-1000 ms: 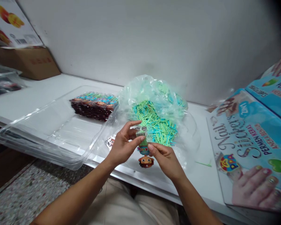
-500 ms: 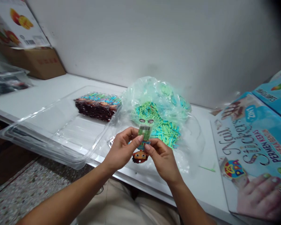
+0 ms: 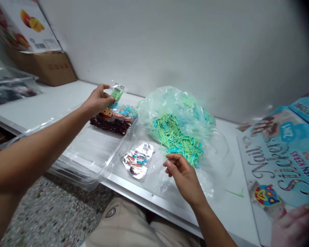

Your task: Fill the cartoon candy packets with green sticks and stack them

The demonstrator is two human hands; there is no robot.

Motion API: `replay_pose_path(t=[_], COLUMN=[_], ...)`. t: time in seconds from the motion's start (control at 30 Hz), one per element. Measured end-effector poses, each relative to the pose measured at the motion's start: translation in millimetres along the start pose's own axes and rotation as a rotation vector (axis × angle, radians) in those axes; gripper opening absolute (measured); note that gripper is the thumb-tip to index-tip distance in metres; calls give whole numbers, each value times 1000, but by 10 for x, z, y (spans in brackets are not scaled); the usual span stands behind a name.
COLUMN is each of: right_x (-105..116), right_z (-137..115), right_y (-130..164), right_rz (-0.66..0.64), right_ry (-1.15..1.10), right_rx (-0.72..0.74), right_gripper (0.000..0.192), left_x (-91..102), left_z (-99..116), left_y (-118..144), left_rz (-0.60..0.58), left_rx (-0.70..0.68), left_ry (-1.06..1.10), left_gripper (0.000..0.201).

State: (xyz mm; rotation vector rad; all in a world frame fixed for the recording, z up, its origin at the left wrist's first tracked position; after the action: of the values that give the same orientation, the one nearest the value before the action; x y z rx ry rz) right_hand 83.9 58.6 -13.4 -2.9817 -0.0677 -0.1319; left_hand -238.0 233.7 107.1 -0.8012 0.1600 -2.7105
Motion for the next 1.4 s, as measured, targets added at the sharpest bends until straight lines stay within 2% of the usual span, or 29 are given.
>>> replay_pose_path(t=[0.1, 0.2, 0.3, 0.37, 0.47, 0.53, 0.6, 0.7, 0.77, 0.83, 0.9, 0.97, 1.13, 1.3, 1.4], right_x=[-2, 30, 82, 111, 121, 108, 104, 130, 133, 100, 41, -17, -45, -74, -82], right_z=[70, 140, 206, 237, 278, 299, 310, 328, 334, 319, 285, 250, 245, 227, 239], right_y=[7, 11, 6, -2, -10, -6, 1, 7, -3, -19, -29, -24, 15, 59, 43], right_rz=[-13, -11, -2, 8, 6, -21, -50, -60, -54, -62, -88, -123, -158, -191, -200], right_ry=[27, 58, 91, 108, 132, 164, 209, 261, 270, 274, 293, 323, 388, 402, 407], right_rx=[-29, -65, -97, -107, -120, -123, -117, -115, -116, -103, -74, -42, -5, 25, 34], right_gripper=[22, 24, 26, 28, 28, 26, 25, 25, 24, 24, 23, 22, 19, 18, 20], left_x=[-89, -261, -423, -504, -577, -568, -485, -414, -565, -780, -922, -990, -964, -1191, -1171], left_z=[-335, -589, -718, -729, -678, -619, -542, -316, -238, -309, -407, -458, -447, -505, -454], left_y=[-438, -682, -837, -901, -918, -865, -753, -399, -79, 145, 209, 187, 186, 383, 332], left_rz=[-31, -80, -108, -112, -125, -124, -80, -24, -133, -292, -350, -335, -275, -477, -439], left_rx=[38, 52, 7, -60, -153, -192, -226, -470, -692, -797, -810, -813, -812, -842, -801], left_ry=[-341, -448, -548, -619, -667, -663, -619, -557, -577, -622, -653, -673, -670, -691, -658], left_gripper=[58, 69, 82, 76, 49, 48, 60, 74, 83, 82, 75, 69, 66, 59, 62])
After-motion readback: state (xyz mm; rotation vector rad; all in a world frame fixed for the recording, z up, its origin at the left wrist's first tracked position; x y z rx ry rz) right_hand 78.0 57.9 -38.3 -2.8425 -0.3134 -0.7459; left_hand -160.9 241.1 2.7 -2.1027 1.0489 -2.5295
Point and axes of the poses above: each hand's wrist, its own y-axis away from the middle knuckle, its own x-axis out of the back of the hand, z = x × y, the point moved 10 cm from there along -y, towards the middle knuckle, and after that the axes turned 6 degrees about x, right-handed, at the moved point
